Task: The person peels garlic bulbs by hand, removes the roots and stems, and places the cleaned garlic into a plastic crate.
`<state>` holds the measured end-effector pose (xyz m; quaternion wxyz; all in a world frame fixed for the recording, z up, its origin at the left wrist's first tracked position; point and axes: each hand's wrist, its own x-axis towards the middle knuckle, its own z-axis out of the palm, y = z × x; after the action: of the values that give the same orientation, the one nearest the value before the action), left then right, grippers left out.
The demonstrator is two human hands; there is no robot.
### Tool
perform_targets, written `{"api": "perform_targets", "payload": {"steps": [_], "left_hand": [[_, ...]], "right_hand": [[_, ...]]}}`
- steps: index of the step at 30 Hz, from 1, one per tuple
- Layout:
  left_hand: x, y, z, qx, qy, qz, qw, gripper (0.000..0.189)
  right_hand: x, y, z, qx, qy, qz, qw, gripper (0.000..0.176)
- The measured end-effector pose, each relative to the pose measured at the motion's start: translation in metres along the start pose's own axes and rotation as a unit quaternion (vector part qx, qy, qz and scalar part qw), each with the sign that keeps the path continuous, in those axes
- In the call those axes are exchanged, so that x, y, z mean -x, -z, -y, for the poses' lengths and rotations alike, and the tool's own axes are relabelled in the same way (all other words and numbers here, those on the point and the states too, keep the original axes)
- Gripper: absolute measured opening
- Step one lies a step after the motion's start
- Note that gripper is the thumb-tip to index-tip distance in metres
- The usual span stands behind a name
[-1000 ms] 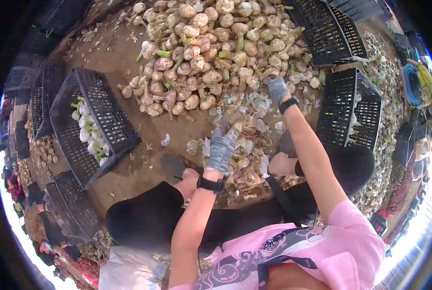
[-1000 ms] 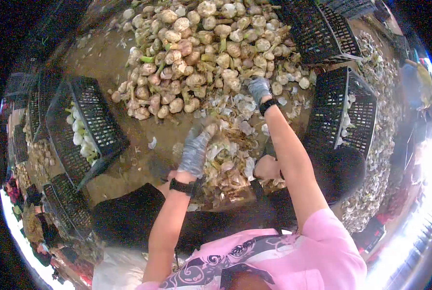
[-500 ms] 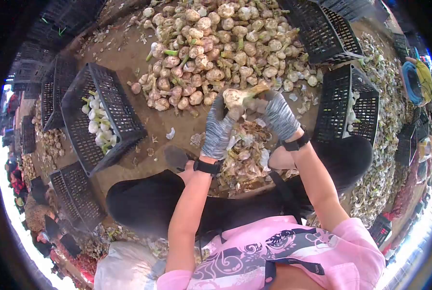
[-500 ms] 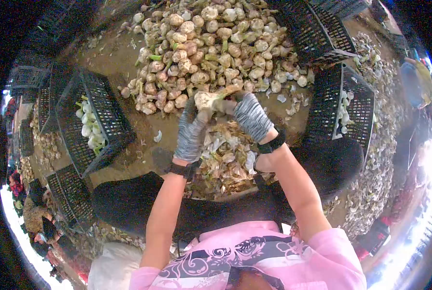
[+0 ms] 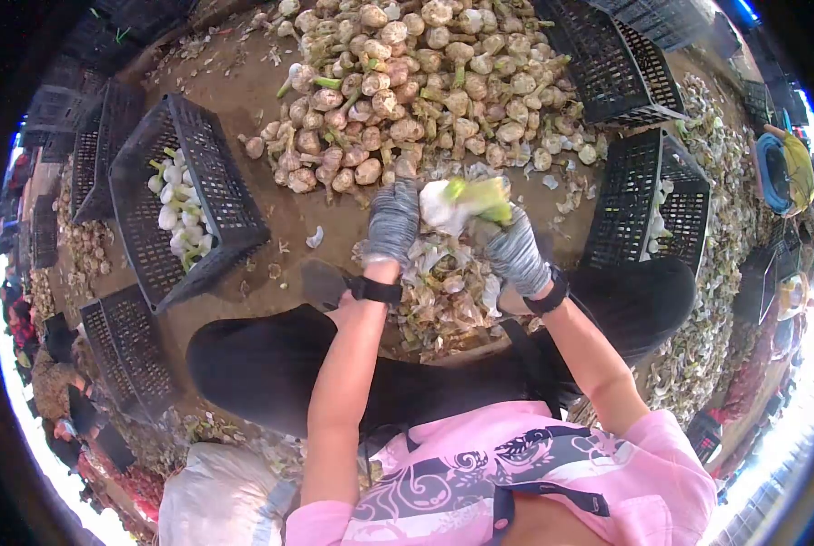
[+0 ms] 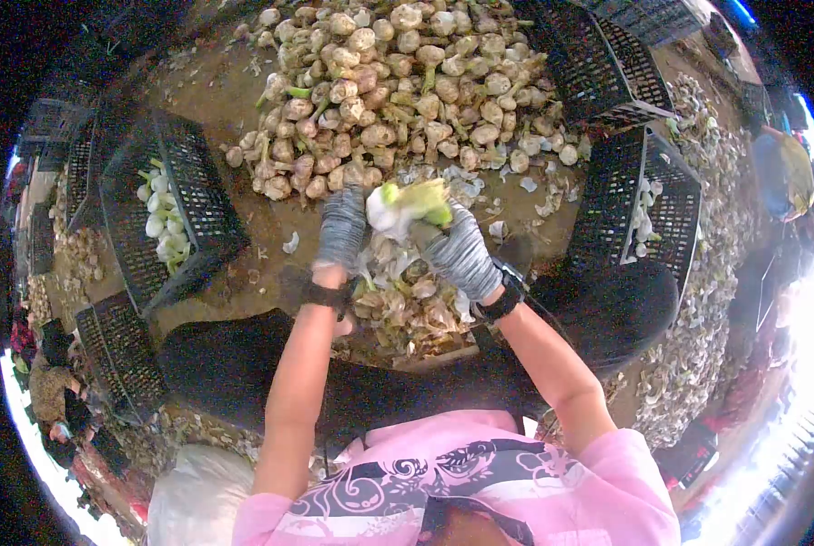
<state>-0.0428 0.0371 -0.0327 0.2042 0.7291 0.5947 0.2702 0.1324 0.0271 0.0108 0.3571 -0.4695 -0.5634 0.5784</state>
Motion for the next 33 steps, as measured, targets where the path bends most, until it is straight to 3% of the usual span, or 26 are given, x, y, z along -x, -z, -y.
{"api": "perform_targets", "payload": {"steps": [1,2,3,4,6,7,8,10,11,12,13,16,18,21,22,24,25,26,27,28,29,30,31,32,33], "left_hand": [[0.002,-0.01,-0.001,0.169,0.126,-0.101,0.972,0.032],[-0.003,-0.004,-0.018,0.329,0.245,-0.196,0.891,0.031],[-0.002,-0.002,-0.028,0.398,0.212,-0.229,0.863,0.034],[-0.001,0.004,-0.036,0.399,0.211,-0.227,0.863,0.034],[-0.002,0.012,-0.047,0.421,0.109,-0.074,0.897,0.036],[-0.001,0.006,-0.05,0.339,0.095,-0.097,0.931,0.035],[-0.002,0.003,-0.046,0.339,0.095,-0.096,0.931,0.035],[-0.005,-0.002,-0.038,0.397,0.228,0.006,0.889,0.031],[-0.007,0.002,-0.042,0.472,0.228,-0.011,0.852,0.027],[-0.006,0.0,-0.04,0.472,0.228,-0.011,0.852,0.027],[-0.004,-0.001,-0.037,0.464,0.231,-0.014,0.855,0.026],[-0.003,0.003,-0.034,0.473,0.237,-0.001,0.849,0.025],[-0.002,0.009,-0.033,0.518,0.25,0.021,0.818,0.022],[0.003,0.003,-0.024,0.575,0.27,0.01,0.772,0.021],[0.003,0.001,-0.022,0.574,0.27,0.01,0.773,0.021],[0.0,-0.001,-0.023,0.559,0.246,-0.005,0.792,0.02],[0.0,-0.002,-0.025,0.559,0.247,-0.006,0.792,0.02],[0.0,-0.004,-0.027,0.538,0.281,-0.029,0.794,0.02],[0.0,-0.007,-0.029,0.517,0.313,-0.052,0.795,0.019],[0.0,-0.009,-0.031,0.517,0.313,-0.052,0.795,0.019],[0.0,-0.009,-0.036,0.488,0.299,-0.078,0.817,0.02],[0.0,-0.008,-0.041,0.457,0.284,-0.102,0.837,0.021],[0.002,-0.007,-0.046,0.408,0.277,-0.113,0.863,0.022],[0.004,-0.008,-0.047,0.407,0.278,-0.111,0.863,0.022],[0.005,-0.01,-0.047,0.4,0.287,-0.115,0.863,0.021]], "right_hand": [[-0.002,0.002,-0.013,-0.037,-0.019,-0.02,0.999,0.023],[-0.003,0.004,-0.021,-0.036,-0.018,-0.02,0.999,0.023],[-0.004,0.006,-0.027,-0.038,-0.021,-0.045,0.998,0.026],[-0.006,0.007,-0.031,-0.04,-0.024,-0.07,0.996,0.03],[-0.008,0.004,-0.024,-0.043,0.015,-0.092,0.995,0.034],[-0.007,0.004,-0.018,-0.054,0.031,-0.075,0.995,0.038],[-0.007,0.003,-0.013,-0.066,0.047,-0.058,0.995,0.041],[-0.004,0.003,-0.023,-0.025,0.054,-0.062,0.996,0.046],[-0.002,0.003,-0.024,-0.051,0.055,-0.06,0.995,0.044],[-0.001,0.003,-0.024,-0.078,0.057,-0.057,0.994,0.043],[0.002,0.006,-0.022,-0.096,-0.02,-0.041,0.994,0.034],[0.004,0.01,-0.026,-0.178,-0.008,-0.055,0.982,0.03],[-0.006,0.011,-0.025,-0.221,-0.028,-0.065,0.973,0.027],[-0.015,0.02,-0.019,-0.531,-0.105,-0.054,0.839,0.022],[-0.017,0.024,-0.022,-0.532,-0.104,-0.054,0.839,0.022],[-0.022,0.028,-0.021,-0.452,-0.167,-0.031,0.875,0.024],[-0.016,0.023,-0.021,-0.427,-0.077,-0.025,0.901,0.023],[-0.013,0.015,-0.017,-0.427,-0.078,-0.024,0.9,0.023],[-0.013,0.007,-0.014,-0.231,-0.012,-0.062,0.971,0.021],[-0.012,-0.002,-0.01,-0.023,0.057,-0.098,0.993,0.019],[-0.012,-0.01,-0.008,-0.254,-0.061,-0.104,0.96,0.02],[-0.012,-0.009,-0.011,-0.254,-0.061,-0.107,0.959,0.02],[-0.012,-0.008,-0.018,0.027,0.036,-0.144,0.989,0.024],[-0.013,-0.008,-0.024,0.306,0.129,-0.166,0.929,0.027],[-0.017,-0.005,-0.029,0.334,0.192,-0.152,0.91,0.03]]}}
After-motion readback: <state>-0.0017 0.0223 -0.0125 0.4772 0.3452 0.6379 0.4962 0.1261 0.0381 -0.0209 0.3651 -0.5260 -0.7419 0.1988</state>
